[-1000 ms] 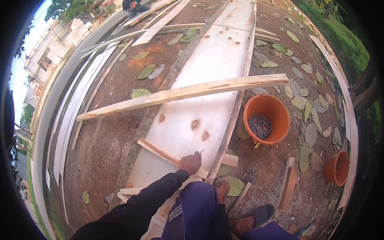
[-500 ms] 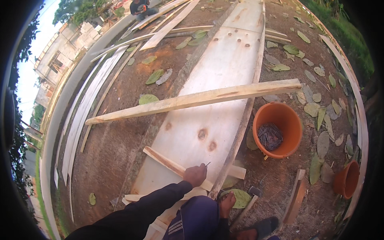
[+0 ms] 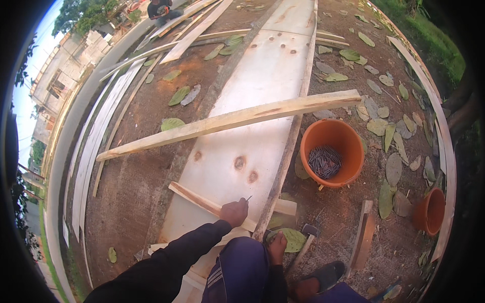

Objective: The person assembles a wooden frame by positioning planks and securing them with nails. They use a hammer to drive nails into the wood and adjust the pieces to fit together.

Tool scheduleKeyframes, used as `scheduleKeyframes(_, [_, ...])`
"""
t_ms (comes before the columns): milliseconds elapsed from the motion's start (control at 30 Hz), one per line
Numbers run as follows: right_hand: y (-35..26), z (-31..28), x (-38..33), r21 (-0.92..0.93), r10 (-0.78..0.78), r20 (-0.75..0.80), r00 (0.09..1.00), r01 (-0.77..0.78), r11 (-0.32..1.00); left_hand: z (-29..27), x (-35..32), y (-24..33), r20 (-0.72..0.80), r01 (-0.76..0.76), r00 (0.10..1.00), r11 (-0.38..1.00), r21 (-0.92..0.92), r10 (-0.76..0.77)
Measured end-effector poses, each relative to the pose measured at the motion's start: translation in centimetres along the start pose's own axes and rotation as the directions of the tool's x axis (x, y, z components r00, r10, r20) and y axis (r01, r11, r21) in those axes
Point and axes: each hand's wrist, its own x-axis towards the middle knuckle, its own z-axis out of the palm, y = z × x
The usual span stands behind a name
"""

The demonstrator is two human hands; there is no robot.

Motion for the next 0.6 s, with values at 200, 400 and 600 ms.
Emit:
scheduleKeyframes(200, [1.3,-2.8,2.6,-0.423,-0.303,0.151,0.941,0.338,0.841,1.1,0.3,0.2,-0.086,-0.035,0.996,0.999,-0.021,0.033])
scheduleKeyframes(400, [-3.1,-6.6,1.1,-0.813,-0.487,-0.011,0.874,0.276,0.513,1.3,-0.2,-0.9,-0.154,-0.028,0.988,0.994,-0.105,0.012])
scheduleKeyframes(600, [-4.0,-14.4,-3.6,-0.984,-0.65,-0.17,0.74,-0.089,0.156,1.5,0.0,-0.7,-0.202,-0.019,0.978,0.943,-0.332,-0.052])
